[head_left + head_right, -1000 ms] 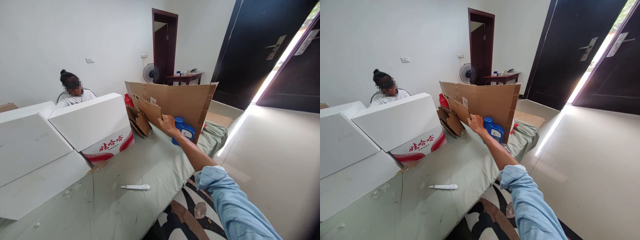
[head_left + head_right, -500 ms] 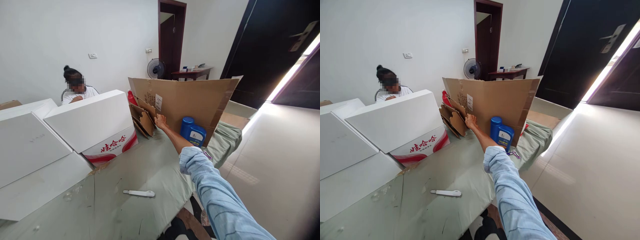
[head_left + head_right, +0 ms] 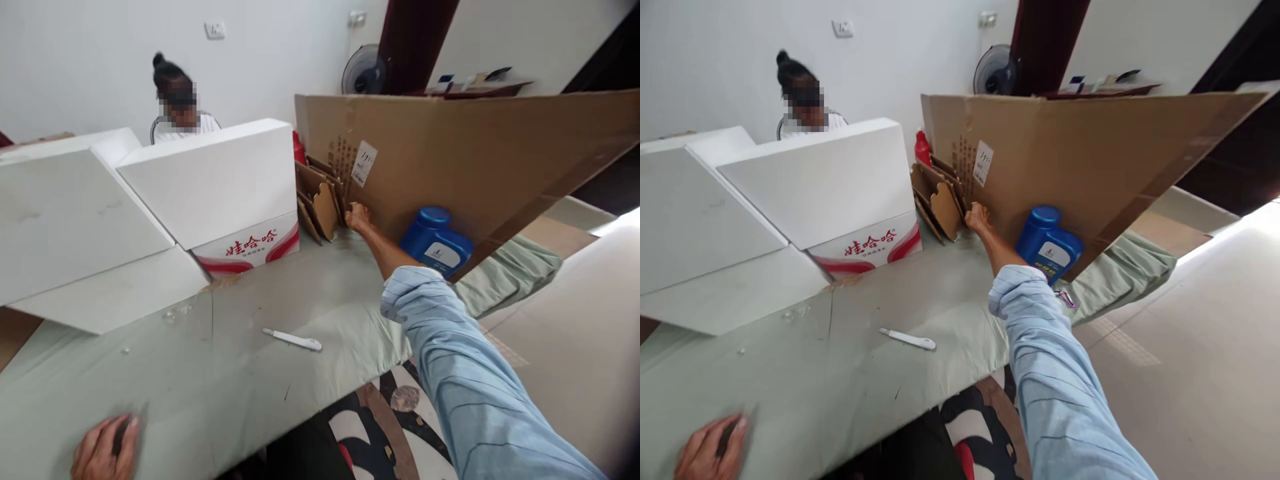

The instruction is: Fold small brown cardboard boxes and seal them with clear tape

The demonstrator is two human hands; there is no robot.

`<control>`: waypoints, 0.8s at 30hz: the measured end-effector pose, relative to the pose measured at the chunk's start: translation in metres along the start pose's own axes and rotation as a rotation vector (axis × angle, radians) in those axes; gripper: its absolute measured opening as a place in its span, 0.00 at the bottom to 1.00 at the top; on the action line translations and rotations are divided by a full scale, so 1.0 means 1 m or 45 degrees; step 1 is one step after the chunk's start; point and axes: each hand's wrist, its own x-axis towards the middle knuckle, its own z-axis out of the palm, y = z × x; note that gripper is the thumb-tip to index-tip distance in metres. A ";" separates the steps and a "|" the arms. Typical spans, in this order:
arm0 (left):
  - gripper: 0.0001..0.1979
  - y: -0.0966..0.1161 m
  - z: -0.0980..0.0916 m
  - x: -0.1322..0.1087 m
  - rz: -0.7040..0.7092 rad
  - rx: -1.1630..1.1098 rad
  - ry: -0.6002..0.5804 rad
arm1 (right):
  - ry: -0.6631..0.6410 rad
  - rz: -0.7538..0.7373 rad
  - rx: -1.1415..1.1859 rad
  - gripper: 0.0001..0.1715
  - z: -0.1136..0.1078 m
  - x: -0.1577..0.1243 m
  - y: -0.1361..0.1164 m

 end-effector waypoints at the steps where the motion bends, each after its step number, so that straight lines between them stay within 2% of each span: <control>1: 0.18 0.003 0.000 -0.002 0.014 0.035 0.007 | -0.008 -0.005 -0.006 0.24 -0.002 -0.003 0.000; 4: 0.20 0.009 -0.001 0.000 0.030 0.122 0.009 | -0.023 -0.092 -0.021 0.24 -0.004 -0.026 -0.001; 6: 0.20 0.011 -0.002 0.003 0.041 0.141 0.016 | -0.057 -0.224 -0.022 0.28 0.004 -0.062 -0.006; 8: 0.20 0.013 -0.005 0.005 0.044 0.141 0.021 | -0.150 -0.415 -0.015 0.26 0.023 -0.119 -0.013; 11: 0.22 0.016 -0.009 0.006 0.039 0.136 0.003 | -0.394 -0.741 0.010 0.16 0.060 -0.224 -0.025; 12: 0.23 0.016 -0.010 0.006 0.036 0.138 -0.008 | -0.452 -0.825 0.014 0.16 0.071 -0.256 -0.028; 14: 0.23 0.016 -0.012 0.006 0.029 0.142 -0.029 | -0.525 -0.931 0.005 0.15 0.088 -0.301 -0.031; 15: 0.24 0.015 -0.012 0.004 0.027 0.142 -0.035 | -0.535 -0.948 -0.007 0.12 0.094 -0.312 -0.032; 17: 0.23 0.013 -0.012 0.000 0.028 0.133 -0.046 | -0.507 -0.919 -0.044 0.08 0.098 -0.315 -0.031; 21: 0.24 0.013 -0.015 -0.016 0.034 0.117 -0.065 | -0.353 -0.844 -0.079 0.19 0.097 -0.302 -0.036; 24: 0.25 0.019 -0.019 -0.030 0.030 0.121 -0.060 | -0.359 -1.054 -0.005 0.23 0.101 -0.332 -0.051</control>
